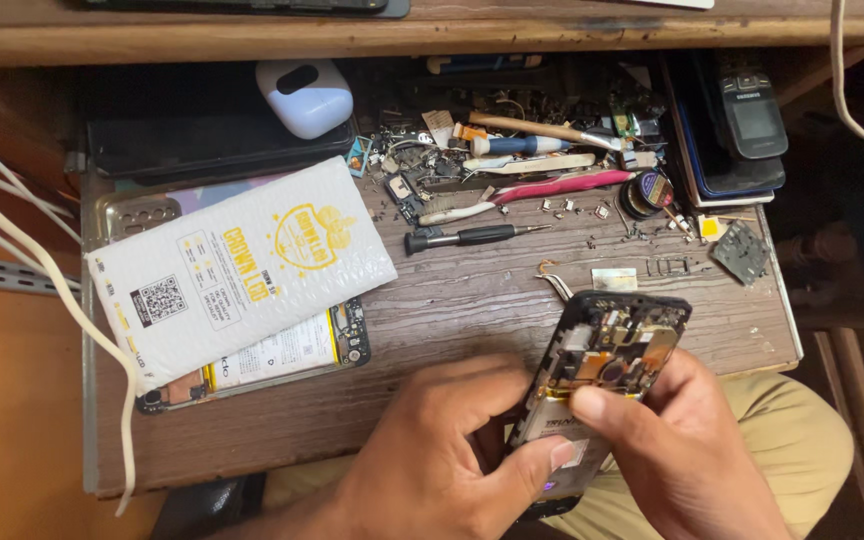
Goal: The person disassembles a smartphone, removes the back cover, and detaches internal components including the motherboard and battery. They then reassemble the device by reconnecting the motherboard, installing a new battery, and securing the back cover.
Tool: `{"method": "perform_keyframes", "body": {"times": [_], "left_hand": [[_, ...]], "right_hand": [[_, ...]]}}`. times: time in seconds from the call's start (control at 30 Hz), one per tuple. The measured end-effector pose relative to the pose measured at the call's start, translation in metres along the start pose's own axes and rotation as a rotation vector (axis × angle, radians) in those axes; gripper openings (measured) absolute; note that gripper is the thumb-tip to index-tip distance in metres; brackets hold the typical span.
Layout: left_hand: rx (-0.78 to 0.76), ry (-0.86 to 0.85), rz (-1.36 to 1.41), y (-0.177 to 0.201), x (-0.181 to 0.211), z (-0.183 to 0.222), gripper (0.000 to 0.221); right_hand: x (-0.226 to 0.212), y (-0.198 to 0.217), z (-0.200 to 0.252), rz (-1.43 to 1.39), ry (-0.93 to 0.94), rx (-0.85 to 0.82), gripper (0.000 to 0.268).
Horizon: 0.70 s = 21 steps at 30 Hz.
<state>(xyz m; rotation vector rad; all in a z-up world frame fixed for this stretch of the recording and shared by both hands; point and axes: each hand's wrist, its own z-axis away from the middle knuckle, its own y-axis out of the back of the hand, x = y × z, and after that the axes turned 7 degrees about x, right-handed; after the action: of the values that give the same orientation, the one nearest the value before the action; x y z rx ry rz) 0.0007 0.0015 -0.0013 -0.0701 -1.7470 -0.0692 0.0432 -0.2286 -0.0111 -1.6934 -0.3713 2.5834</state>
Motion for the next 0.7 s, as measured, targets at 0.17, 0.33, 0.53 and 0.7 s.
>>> {"method": "perform_keyframes", "body": {"times": [0.17, 0.33, 0.53, 0.7], "left_hand": [[0.015, 0.228, 0.003, 0.001, 0.006, -0.002, 0.019], [0.02, 0.098, -0.019, 0.001, 0.006, -0.003, 0.019], [0.006, 0.09, -0.056, 0.0, 0.003, 0.0, 0.018], [-0.005, 0.038, -0.028, 0.0, 0.001, 0.001, 0.02]], "right_hand": [[-0.014, 0.004, 0.003, -0.067, 0.063, -0.158, 0.058], [-0.007, 0.013, 0.001, -0.097, -0.009, -0.021, 0.047], [-0.003, 0.014, -0.001, -0.093, -0.019, 0.052, 0.034], [0.0, 0.015, 0.0, -0.129, 0.014, 0.032, 0.037]]}}
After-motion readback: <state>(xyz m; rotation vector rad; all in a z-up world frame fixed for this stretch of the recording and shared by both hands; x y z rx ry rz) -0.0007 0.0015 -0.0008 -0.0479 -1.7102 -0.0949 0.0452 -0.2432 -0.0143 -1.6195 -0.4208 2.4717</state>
